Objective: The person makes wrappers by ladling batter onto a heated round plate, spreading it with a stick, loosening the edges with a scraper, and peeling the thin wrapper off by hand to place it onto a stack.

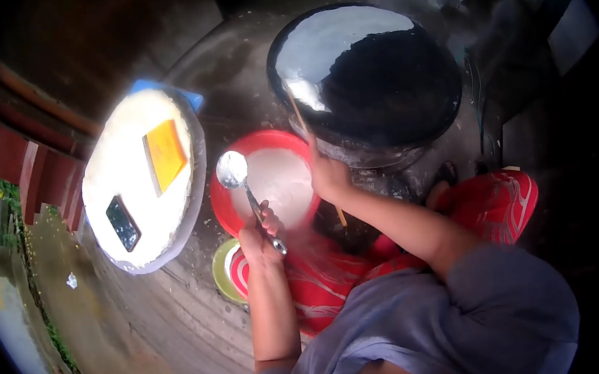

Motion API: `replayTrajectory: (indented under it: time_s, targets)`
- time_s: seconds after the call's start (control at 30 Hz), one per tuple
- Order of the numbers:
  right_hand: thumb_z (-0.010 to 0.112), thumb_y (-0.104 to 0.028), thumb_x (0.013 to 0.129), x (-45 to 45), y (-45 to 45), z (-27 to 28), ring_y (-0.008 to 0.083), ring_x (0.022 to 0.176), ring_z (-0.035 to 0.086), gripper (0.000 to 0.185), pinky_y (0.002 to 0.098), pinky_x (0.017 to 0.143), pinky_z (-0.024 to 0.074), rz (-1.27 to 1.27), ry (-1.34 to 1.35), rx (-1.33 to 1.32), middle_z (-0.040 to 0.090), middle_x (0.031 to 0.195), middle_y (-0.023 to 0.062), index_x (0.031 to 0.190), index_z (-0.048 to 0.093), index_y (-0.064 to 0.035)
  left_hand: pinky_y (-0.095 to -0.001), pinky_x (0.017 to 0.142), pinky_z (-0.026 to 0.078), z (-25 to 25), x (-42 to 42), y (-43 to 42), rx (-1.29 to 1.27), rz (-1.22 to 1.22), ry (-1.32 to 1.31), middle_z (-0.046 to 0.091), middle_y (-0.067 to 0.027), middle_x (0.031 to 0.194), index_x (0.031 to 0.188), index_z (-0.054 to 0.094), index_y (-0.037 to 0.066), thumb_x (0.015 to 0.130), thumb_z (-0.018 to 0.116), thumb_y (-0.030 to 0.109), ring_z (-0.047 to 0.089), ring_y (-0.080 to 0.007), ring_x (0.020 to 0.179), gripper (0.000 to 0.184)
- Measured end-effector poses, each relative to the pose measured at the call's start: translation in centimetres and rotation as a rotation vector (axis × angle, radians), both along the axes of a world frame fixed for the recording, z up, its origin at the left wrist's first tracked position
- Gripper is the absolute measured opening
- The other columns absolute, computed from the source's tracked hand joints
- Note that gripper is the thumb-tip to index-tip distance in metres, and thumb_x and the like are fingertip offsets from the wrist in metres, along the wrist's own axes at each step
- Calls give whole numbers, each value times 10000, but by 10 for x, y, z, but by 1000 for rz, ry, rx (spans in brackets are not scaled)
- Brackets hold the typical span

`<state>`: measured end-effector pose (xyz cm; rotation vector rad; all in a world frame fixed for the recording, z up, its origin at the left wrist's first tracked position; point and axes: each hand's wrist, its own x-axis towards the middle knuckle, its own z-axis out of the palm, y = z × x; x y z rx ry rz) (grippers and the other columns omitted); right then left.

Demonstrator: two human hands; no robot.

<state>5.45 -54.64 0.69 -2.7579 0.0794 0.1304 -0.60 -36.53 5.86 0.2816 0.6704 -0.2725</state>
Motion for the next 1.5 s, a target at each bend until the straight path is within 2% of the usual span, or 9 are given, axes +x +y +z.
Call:
replayTrajectory:
  time_s: [0.27,0.4,0.43,0.67,0.73,0.93,1.13,1.43,1.5]
  targets:
    - [513,-82,768,-79,-16,35,363,735,608,822,432,650,487,-210,72,313,622,820,200,1426,20,-93,-236,457,345,-14,-3,12,-77,-57,-54,482,-80,729,1005,460,-56,936,273,165,400,-129,530,298]
    - [396,-117,847,-24,3,-29,393,760,603,692,440,681,492,-109,-20,118,613,869,226,1421,11,-78,-233,460,348,-10,-5,7,-38,-47,-77,483,-69,730,1001,460,-53,942,244,176,403,-121,533,321]
    - [413,-100,827,-12,3,-28,338,722,627,681,426,608,509,-130,-121,24,611,881,221,1406,70,1,-233,460,348,-10,-5,9,-29,-48,-78,483,-69,730,1001,460,-53,942,244,176,403,-121,533,321]
    - [463,-114,794,-91,-19,-13,359,722,626,761,424,598,503,-147,-277,15,587,991,246,1413,32,-12,-225,443,361,-14,-4,14,11,-55,-39,482,-67,706,973,456,-49,917,279,133,404,-122,511,260]
    - [441,-120,807,-65,-12,-18,358,742,626,733,423,607,505,-90,-63,124,577,1015,260,1415,42,-23,-219,423,376,-6,-7,7,36,-39,-15,471,-56,685,962,458,-59,924,290,133,409,-110,490,258]
    - [497,-61,765,-82,-48,11,360,713,611,800,430,654,486,-335,12,238,611,861,225,1423,43,-77,-213,402,391,-18,-4,14,43,-87,-27,465,-46,671,954,453,-67,932,293,130,423,-99,480,255]
    - [451,-48,767,-80,-33,-13,379,678,607,772,452,604,488,-107,-32,120,602,783,257,1412,28,-18,-211,402,396,-13,-2,6,75,-67,9,454,-34,637,942,457,-62,928,297,131,419,-97,469,251]
    - [403,-10,777,-112,-72,-3,375,656,606,738,436,602,492,-186,17,84,609,816,233,1421,47,-65,-218,393,391,-20,1,9,99,-78,5,452,-46,627,905,444,-81,913,286,101,430,-106,457,241]
    - [388,-9,783,-103,-71,-29,377,664,607,723,440,620,492,-117,-181,3,607,838,240,1421,53,-66,-218,390,390,-16,4,7,100,-65,39,447,-45,619,905,446,-76,914,286,101,427,-112,450,238]
